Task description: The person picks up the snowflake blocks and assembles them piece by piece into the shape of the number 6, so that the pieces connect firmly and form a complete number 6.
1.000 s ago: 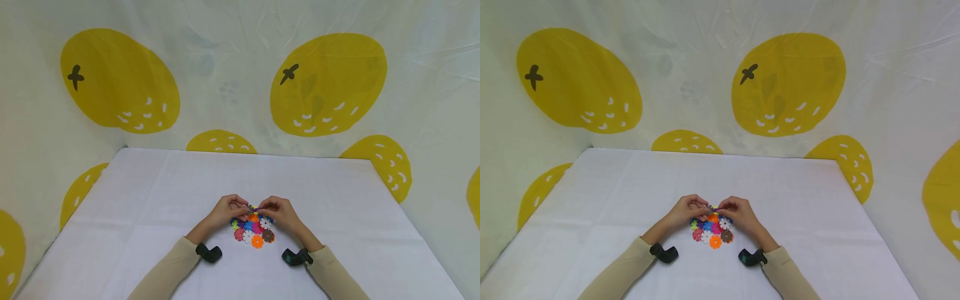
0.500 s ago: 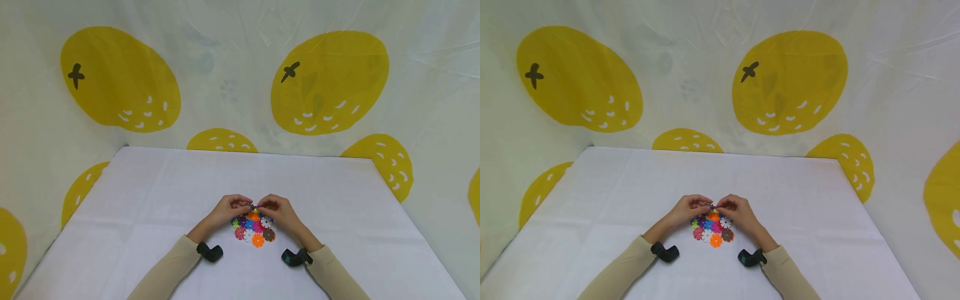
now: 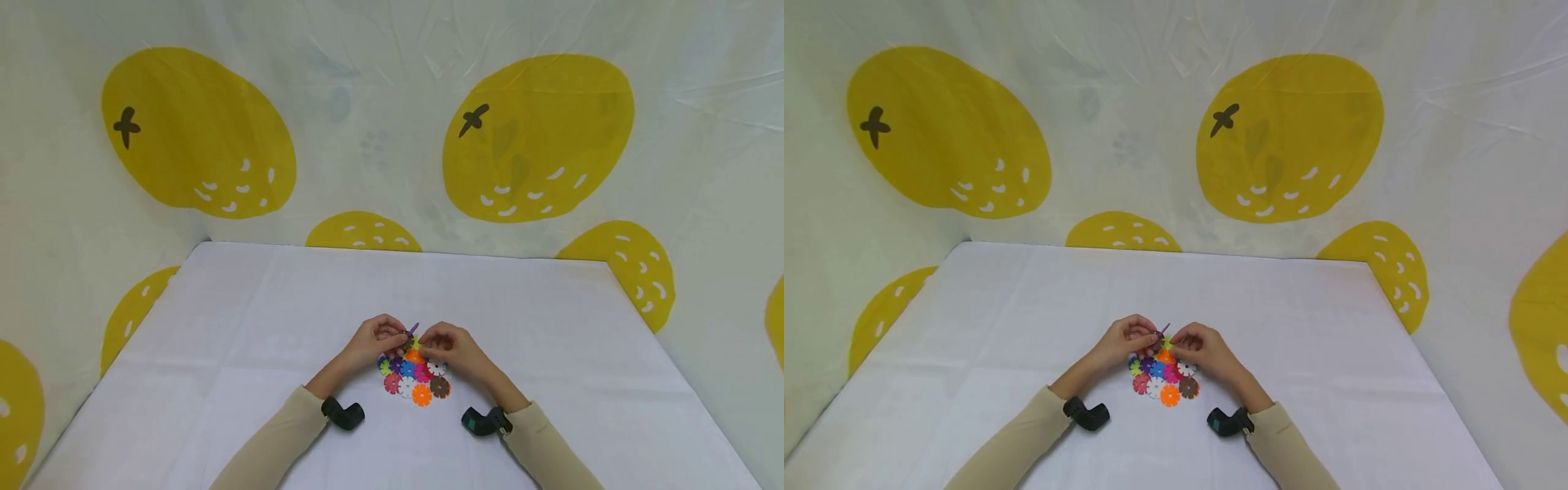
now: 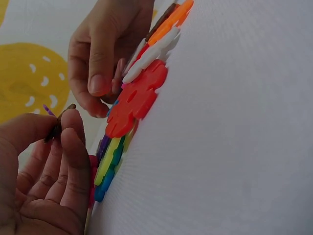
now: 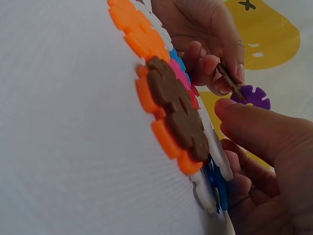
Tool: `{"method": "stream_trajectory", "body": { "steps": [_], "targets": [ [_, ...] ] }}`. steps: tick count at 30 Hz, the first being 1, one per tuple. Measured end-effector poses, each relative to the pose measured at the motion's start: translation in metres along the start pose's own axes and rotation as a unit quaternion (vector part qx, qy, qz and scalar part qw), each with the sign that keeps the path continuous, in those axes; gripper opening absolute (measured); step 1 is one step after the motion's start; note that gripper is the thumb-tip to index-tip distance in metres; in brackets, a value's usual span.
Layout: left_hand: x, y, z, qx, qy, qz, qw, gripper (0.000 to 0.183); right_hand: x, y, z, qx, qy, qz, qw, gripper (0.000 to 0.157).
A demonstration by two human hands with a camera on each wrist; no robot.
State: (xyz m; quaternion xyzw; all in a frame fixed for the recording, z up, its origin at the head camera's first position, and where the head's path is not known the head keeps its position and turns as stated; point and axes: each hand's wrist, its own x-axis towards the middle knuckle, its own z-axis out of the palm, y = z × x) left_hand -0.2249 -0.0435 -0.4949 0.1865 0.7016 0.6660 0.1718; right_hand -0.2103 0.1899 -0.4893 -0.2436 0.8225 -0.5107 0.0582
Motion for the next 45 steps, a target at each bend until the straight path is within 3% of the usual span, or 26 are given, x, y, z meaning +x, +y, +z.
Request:
{"method": "stream_trajectory", "body": {
  "steps": [7,14,20,26,31,45],
  "targets": [
    [-0.0009,0.0017,-0.0004,-0.017,-0.008,0.011,0.9998,0.025,0.0012,-0.0024,0.0,-0.033,-0.037,0.001,0.999,0.018],
    [-0.0014,0.0026,-0.0009,-0.025,-0.008,0.004,0.9996,0.025,0.0021,-0.004,0.0041,-0.064,-0.028,-0.001,0.998,0.02],
    [-0.0022,0.0036,-0.0004,-0.044,-0.011,-0.001,0.999,0.026,0.002,-0.0043,0.005,-0.052,-0.027,0.009,0.998,0.017],
    [-0.0022,0.0035,0.0,-0.059,-0.012,-0.003,0.9982,0.027,0.0008,-0.0068,0.0047,-0.055,-0.033,-0.002,0.998,0.025],
    [-0.0004,0.0001,-0.0006,-0.053,-0.01,-0.001,0.9985,0.027,0.0006,-0.0083,0.0049,-0.066,-0.028,-0.01,0.997,0.022],
    [-0.0004,0.0014,-0.0012,-0.045,-0.01,-0.007,0.9989,0.03,0.0031,-0.0068,0.0061,-0.077,-0.032,0.02,0.996,0.024]
  ]
}}
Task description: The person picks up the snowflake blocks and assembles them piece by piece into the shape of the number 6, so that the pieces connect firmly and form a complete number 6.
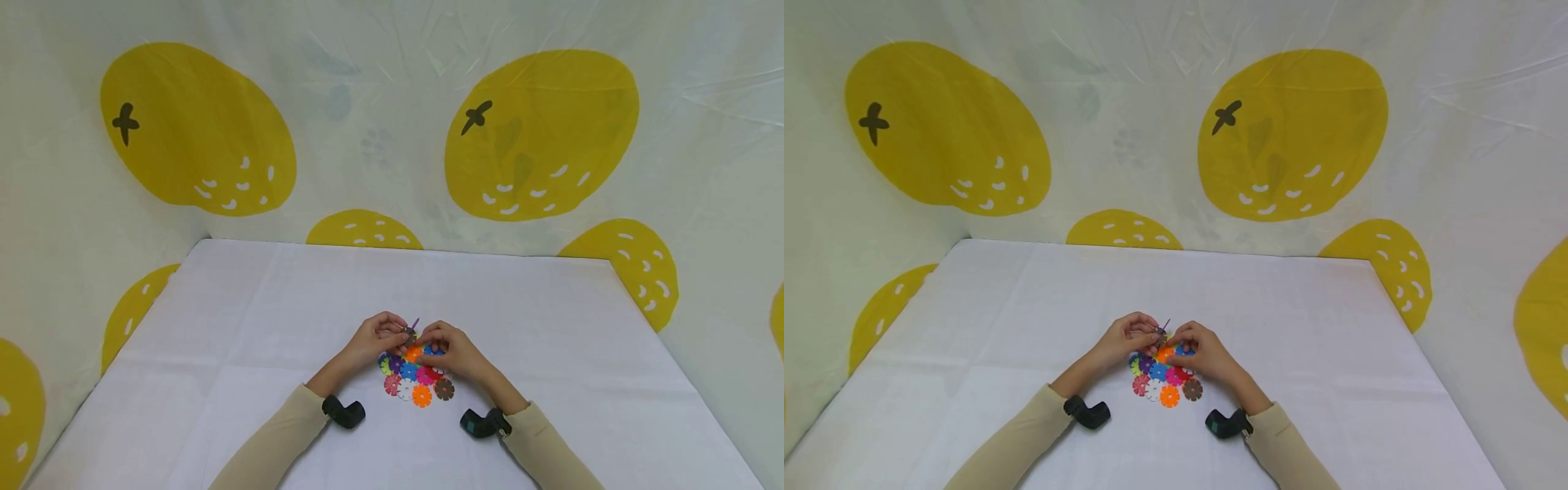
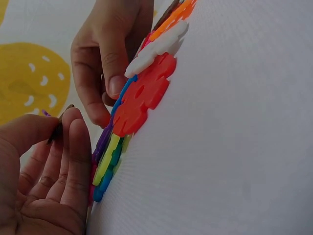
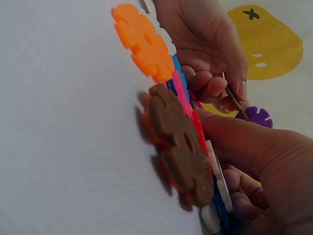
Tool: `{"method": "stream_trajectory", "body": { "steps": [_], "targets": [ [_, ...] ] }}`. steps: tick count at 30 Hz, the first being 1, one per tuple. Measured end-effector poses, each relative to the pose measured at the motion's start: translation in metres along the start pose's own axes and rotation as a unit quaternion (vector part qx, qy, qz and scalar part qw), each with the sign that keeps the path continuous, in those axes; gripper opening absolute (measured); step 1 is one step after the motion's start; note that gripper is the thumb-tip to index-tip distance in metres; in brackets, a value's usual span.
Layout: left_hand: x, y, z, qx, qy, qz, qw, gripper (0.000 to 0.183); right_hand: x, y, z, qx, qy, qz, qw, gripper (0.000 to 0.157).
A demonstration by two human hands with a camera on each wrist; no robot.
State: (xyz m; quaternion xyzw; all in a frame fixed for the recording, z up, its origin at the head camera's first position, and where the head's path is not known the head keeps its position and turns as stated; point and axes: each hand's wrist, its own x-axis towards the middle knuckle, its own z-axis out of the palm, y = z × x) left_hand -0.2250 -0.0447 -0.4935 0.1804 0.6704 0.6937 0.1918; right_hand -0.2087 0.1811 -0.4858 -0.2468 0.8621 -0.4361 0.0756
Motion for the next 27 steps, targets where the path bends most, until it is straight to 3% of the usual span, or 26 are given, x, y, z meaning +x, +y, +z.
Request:
{"method": "stream_trajectory", "body": {
  "steps": [4,11,14,27],
  "targets": [
    [-0.0002,-0.0003,-0.0007,0.002,-0.001,0.005,1.0,0.034,-0.0002,0.0014,0.0003,0.01,0.001,0.002,1.0,0.018],
    [0.0002,-0.0025,-0.0014,0.004,-0.009,0.01,0.9999,0.034,-0.0006,0.0019,0.0016,0.007,0.007,-0.014,1.0,0.031],
    [0.0002,-0.0024,-0.0014,0.004,-0.01,0.009,0.9999,0.033,-0.0003,0.0013,0.0022,0.002,0.006,-0.017,1.0,0.03],
    [0.0003,-0.0028,-0.0015,0.01,-0.007,0.009,0.9999,0.03,0.0001,-0.0048,0.0021,0.024,0.007,0.019,1.0,0.03]
  ]
}}
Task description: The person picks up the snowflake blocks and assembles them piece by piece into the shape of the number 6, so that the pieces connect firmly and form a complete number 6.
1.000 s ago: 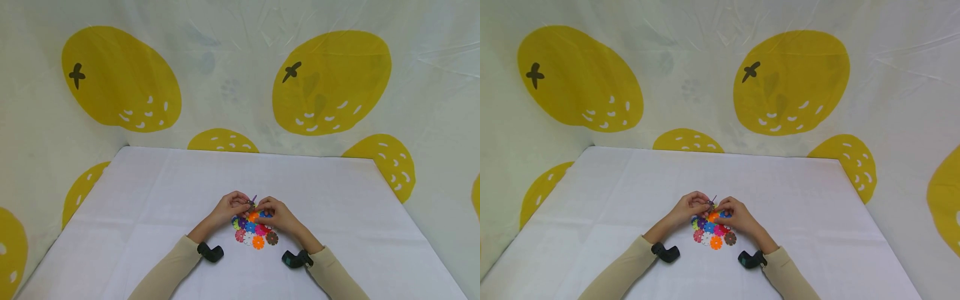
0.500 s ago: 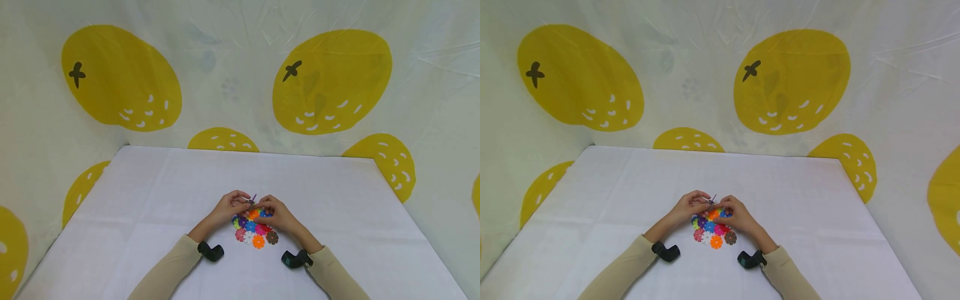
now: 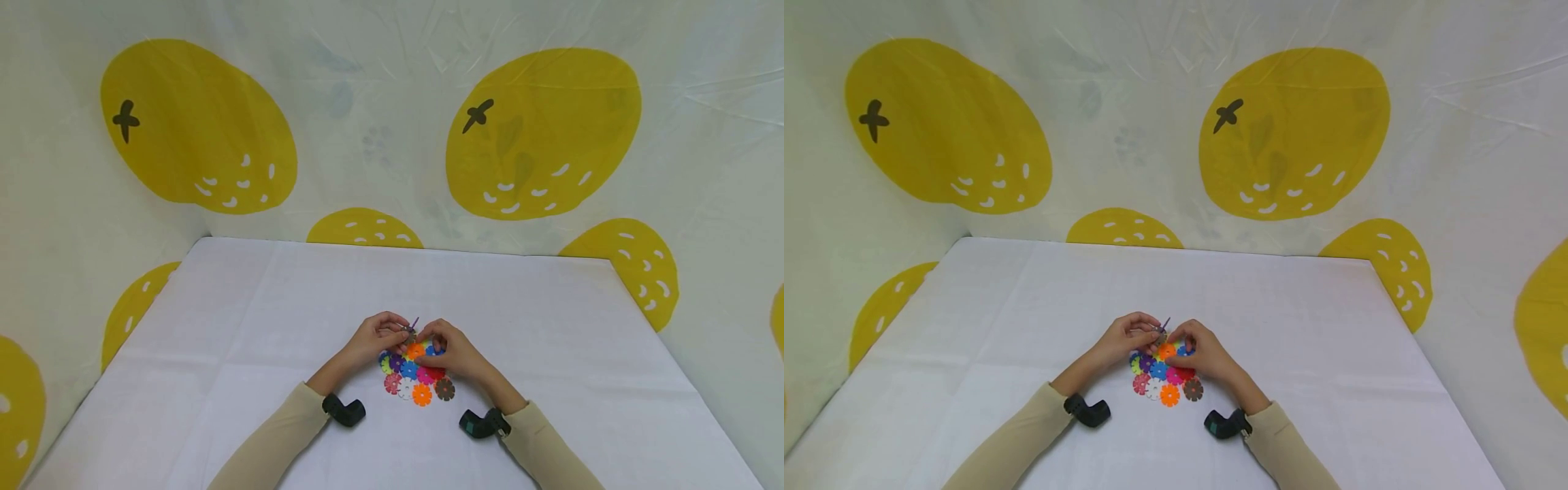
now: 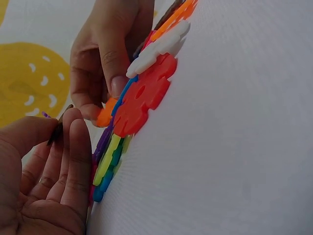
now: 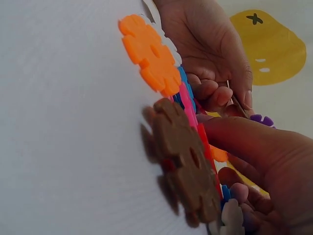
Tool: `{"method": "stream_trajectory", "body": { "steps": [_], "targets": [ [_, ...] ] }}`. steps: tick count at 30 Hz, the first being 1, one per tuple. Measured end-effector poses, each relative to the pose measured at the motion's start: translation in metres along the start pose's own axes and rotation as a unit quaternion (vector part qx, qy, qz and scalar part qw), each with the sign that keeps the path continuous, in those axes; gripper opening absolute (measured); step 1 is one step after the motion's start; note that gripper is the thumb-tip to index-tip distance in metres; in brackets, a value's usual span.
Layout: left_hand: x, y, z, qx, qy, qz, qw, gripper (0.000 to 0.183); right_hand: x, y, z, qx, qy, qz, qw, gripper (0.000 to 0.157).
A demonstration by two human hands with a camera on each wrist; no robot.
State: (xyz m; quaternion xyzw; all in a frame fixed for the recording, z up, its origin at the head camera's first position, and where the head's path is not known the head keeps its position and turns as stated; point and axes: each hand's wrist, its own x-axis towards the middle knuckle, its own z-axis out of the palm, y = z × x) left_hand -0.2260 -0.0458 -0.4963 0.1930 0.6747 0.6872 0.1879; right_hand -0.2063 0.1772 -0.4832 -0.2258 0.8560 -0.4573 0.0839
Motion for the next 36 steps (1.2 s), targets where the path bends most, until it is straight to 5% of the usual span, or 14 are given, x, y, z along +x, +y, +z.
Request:
{"method": "stream_trajectory", "body": {
  "steps": [6,13,17,30,36],
  "targets": [
    [0.001,0.0,0.001,-0.006,0.005,-0.002,1.0,0.03,0.0,0.003,-0.002,0.032,0.006,0.033,0.999,0.025],
    [0.0,0.001,0.001,-0.004,0.005,-0.003,1.0,0.03,-0.005,-0.024,-0.01,0.074,0.02,0.022,0.997,0.013],
    [-0.001,0.002,0.001,-0.001,0.006,-0.005,1.0,0.03,-0.003,-0.013,-0.007,0.093,0.055,0.03,0.994,0.013],
    [-0.001,0.0,-0.001,0.0,0.002,0.004,1.0,0.03,0.0,0.0,-0.004,0.224,0.15,0.089,0.959,0.025],
    [-0.001,0.0,-0.001,0.006,0.004,-0.006,1.0,0.029,0.002,0.0,-0.004,0.218,0.189,0.133,0.948,0.027]
  ]
}}
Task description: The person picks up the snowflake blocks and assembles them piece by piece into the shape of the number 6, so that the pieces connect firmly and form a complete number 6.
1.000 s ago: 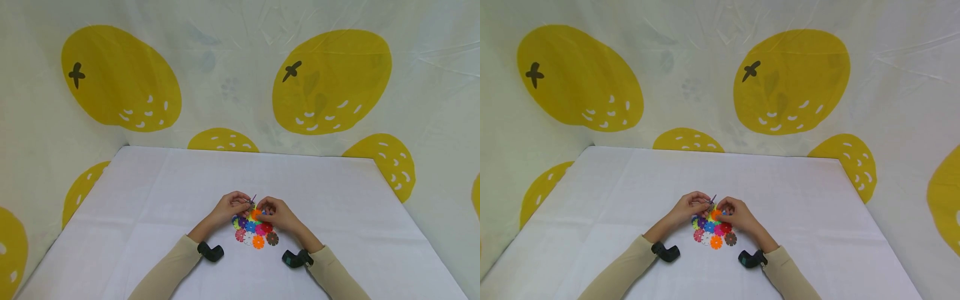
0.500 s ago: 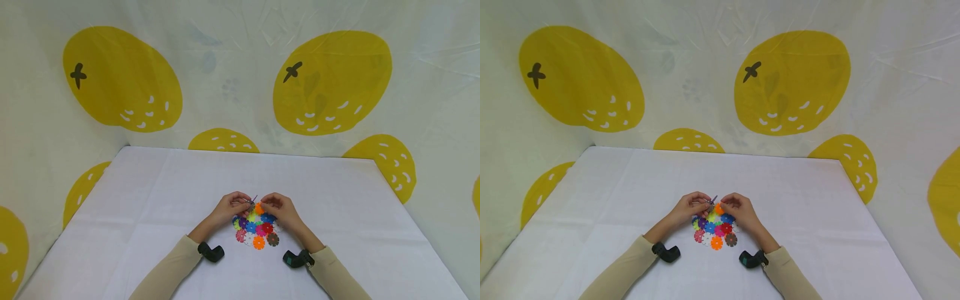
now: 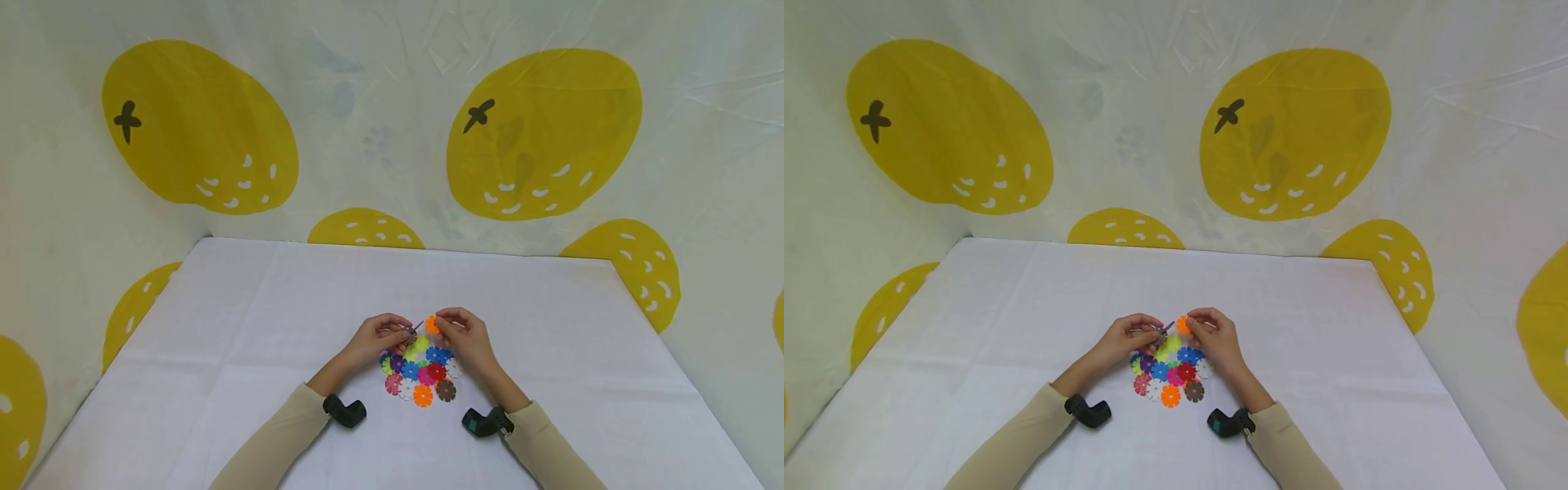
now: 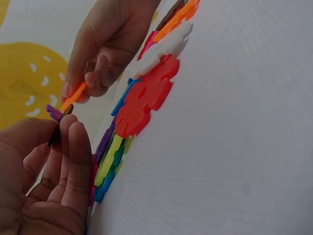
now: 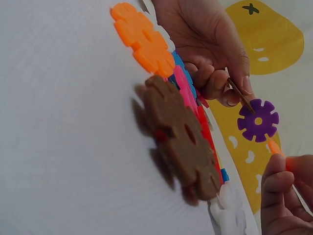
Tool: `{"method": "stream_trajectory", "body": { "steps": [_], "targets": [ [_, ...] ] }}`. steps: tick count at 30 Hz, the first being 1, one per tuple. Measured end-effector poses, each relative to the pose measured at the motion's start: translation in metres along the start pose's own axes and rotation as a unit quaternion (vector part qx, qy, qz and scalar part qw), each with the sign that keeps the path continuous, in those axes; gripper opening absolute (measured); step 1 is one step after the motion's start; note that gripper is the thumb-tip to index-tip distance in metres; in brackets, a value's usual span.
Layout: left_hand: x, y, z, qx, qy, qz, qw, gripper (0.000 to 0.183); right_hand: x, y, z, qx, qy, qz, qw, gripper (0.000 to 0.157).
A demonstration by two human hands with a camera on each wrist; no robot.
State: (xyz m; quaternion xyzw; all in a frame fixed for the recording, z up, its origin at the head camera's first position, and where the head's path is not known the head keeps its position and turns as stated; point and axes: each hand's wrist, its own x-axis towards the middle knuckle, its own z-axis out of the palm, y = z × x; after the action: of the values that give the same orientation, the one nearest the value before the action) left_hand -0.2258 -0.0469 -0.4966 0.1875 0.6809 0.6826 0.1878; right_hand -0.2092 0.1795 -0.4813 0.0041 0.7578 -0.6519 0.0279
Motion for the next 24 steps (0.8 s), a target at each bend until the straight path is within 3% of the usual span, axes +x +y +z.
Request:
{"method": "stream_trajectory", "body": {
  "steps": [6,24],
  "targets": [
    [-0.0003,0.0,-0.0004,0.014,-0.007,0.007,0.9999,0.029,0.0008,0.0002,-0.0005,0.01,0.014,0.004,1.0,0.031],
    [0.0009,0.0002,-0.0002,0.04,-0.026,0.014,0.9988,0.028,0.0015,0.0008,-0.0016,0.048,-0.022,0.009,0.999,0.029]
  ]
}}
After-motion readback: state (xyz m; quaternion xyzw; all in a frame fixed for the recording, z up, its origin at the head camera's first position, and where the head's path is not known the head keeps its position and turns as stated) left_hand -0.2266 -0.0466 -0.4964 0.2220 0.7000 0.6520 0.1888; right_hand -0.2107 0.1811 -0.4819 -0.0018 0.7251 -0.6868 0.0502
